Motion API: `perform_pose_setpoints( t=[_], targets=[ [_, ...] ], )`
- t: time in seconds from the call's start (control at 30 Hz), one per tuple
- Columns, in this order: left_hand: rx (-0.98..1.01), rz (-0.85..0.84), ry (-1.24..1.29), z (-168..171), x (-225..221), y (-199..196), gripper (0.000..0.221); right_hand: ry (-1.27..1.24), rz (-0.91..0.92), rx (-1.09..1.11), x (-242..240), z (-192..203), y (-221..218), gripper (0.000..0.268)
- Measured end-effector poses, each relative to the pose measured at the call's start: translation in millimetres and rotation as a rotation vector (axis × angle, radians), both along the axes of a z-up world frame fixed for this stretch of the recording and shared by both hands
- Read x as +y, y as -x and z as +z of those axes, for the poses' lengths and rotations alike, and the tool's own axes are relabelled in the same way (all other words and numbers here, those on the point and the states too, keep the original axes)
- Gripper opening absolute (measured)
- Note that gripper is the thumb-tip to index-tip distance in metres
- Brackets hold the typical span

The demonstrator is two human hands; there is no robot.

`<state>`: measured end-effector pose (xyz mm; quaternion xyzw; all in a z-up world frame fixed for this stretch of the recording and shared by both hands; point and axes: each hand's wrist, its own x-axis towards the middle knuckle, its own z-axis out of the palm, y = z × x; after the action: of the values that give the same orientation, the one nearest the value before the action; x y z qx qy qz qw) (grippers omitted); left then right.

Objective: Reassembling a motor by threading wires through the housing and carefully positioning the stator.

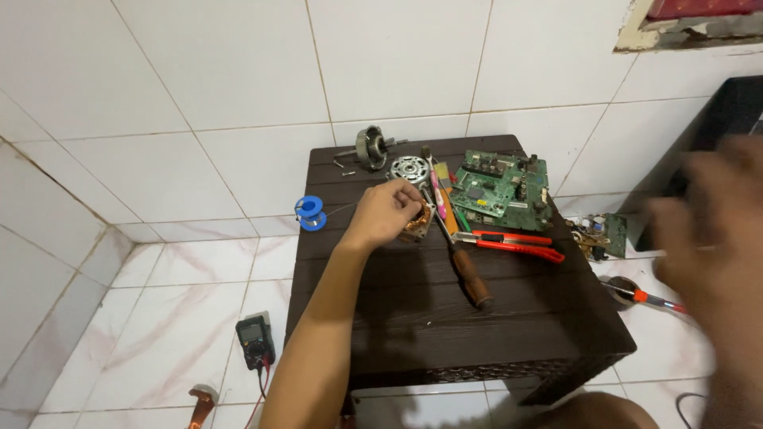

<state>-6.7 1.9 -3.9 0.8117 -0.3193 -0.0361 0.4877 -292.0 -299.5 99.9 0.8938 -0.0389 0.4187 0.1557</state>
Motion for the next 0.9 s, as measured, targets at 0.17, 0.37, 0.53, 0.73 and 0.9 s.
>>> perform_pose_setpoints(
  t=[0.17,0.37,0.53,0.73,0.9],
  targets=[
    [-0.031,0.018,0.008,-6,-2,-6,0.017,-0.356,0.468,0.185,109,-66,-116,0.027],
    [-0.011,0.011,0.015,-8,-1,-10,0.015,-0.332,0.16,0.641,125,-119,-187,0.032],
    [-0.025,0.018,-0.011,-4,-1,-8,0.013,-0.305,0.166,0.481,116,-124,-193,0.014],
    [-0.012,0.001,0.029,-7,0,-6,0.016,-0.692,0.238,0.577,119,-118,-180,0.022],
    [-0.064,0.0,-0.041,4,4,2,0.027,-0.986,0.382,0.425,119,-90,-159,0.012]
  ],
)
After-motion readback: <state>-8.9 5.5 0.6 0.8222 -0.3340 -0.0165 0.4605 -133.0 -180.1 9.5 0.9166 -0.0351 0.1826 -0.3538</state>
